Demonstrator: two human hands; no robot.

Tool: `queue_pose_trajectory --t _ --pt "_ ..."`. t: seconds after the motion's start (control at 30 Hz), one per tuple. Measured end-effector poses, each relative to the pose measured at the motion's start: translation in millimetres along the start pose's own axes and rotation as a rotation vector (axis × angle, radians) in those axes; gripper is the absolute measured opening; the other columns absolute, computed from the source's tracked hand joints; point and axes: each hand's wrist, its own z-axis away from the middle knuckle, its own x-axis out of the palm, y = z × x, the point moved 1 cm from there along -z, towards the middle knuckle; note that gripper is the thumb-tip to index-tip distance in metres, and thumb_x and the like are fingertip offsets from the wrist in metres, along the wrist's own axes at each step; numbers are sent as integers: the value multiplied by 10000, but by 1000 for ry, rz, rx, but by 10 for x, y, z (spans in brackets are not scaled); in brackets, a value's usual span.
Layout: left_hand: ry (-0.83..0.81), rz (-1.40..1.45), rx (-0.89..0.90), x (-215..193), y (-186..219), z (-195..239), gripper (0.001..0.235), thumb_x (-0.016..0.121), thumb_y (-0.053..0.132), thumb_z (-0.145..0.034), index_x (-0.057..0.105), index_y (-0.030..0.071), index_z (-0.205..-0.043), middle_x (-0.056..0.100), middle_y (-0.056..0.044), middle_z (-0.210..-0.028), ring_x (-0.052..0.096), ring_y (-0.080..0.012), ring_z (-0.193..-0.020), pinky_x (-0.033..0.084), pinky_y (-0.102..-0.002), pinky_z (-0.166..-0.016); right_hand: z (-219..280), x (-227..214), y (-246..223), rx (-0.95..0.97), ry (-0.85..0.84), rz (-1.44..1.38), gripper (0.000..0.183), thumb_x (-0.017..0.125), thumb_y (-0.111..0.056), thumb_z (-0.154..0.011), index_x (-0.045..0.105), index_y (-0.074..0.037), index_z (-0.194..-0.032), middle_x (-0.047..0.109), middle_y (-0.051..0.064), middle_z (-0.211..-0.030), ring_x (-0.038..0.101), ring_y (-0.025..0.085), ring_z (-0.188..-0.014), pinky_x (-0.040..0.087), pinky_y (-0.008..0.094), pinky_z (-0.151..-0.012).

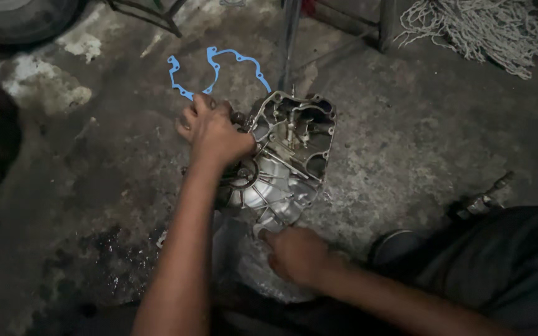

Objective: The person sits on the floor of a workshop and wipes a metallic engine casing with a rag. They hold the casing with one hand and scrub the surface with the other, focusing on removing grease and grime from the metal.

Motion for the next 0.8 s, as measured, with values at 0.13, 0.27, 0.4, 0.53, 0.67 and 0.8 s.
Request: queue_pose_trajectory --t 0.13,0.27,0.4,0.53,0.67,0.8 --pt "-5 -22 -14 -14 10 -22 525 771 296 -548 764 94 -1033 450 -182 -1378 354 -454 -1342 133 -702 -1150 -70 -64 172 -32 139 126 321 595 -217 -903 686 -145 -1202 723 171 -808 712 385 -744 554 536 -654" --pt "34 -16 36 18 45 19 534 775 293 -544 763 102 -1042 467 -195 -1363 367 -465 -1328 141 -717 -1141 -49 77 115 -30 101 86 379 634 -217 -835 684 -141 -1203 719 171 -796 710 390 -740 558 531 -656" --pt "12 -32 20 -9 118 19 501 769 272 -543 777 120 -1020 457 -197 -1395 357 -465 -1357 149 -715 -1147 -146 17 156 -53 93 88 257 550 -266 -1038 704 -123 -1187 713 176 -809 717 386 -740 557 535 -665" --pt "39 5 40 -12 100 55 585 785 293 -523 755 113 -1079 465 -210 -1359 363 -478 -1335 140 -734 -1131 -95 -47 95 90 91 164 380 599 -199 -859 677 -181 -1230 717 160 -817 723 374 -769 570 519 -672" --pt "56 -27 48 16 110 28 572 790 305 -538 752 81 -1063 451 -219 -1381 352 -493 -1349 149 -748 -1117 -73 26 34 -1 88 180 344 606 -211 -876 681 -160 -1208 717 172 -805 714 384 -743 557 526 -638" --pt "59 -32 26 17 40 6 610 802 318 -503 757 68 -1057 408 -242 -1416 335 -506 -1333 127 -736 -1114 -173 35 254 60 171 196 221 571 -190 -929 707 -160 -1101 722 156 -788 717 362 -723 553 529 -608"
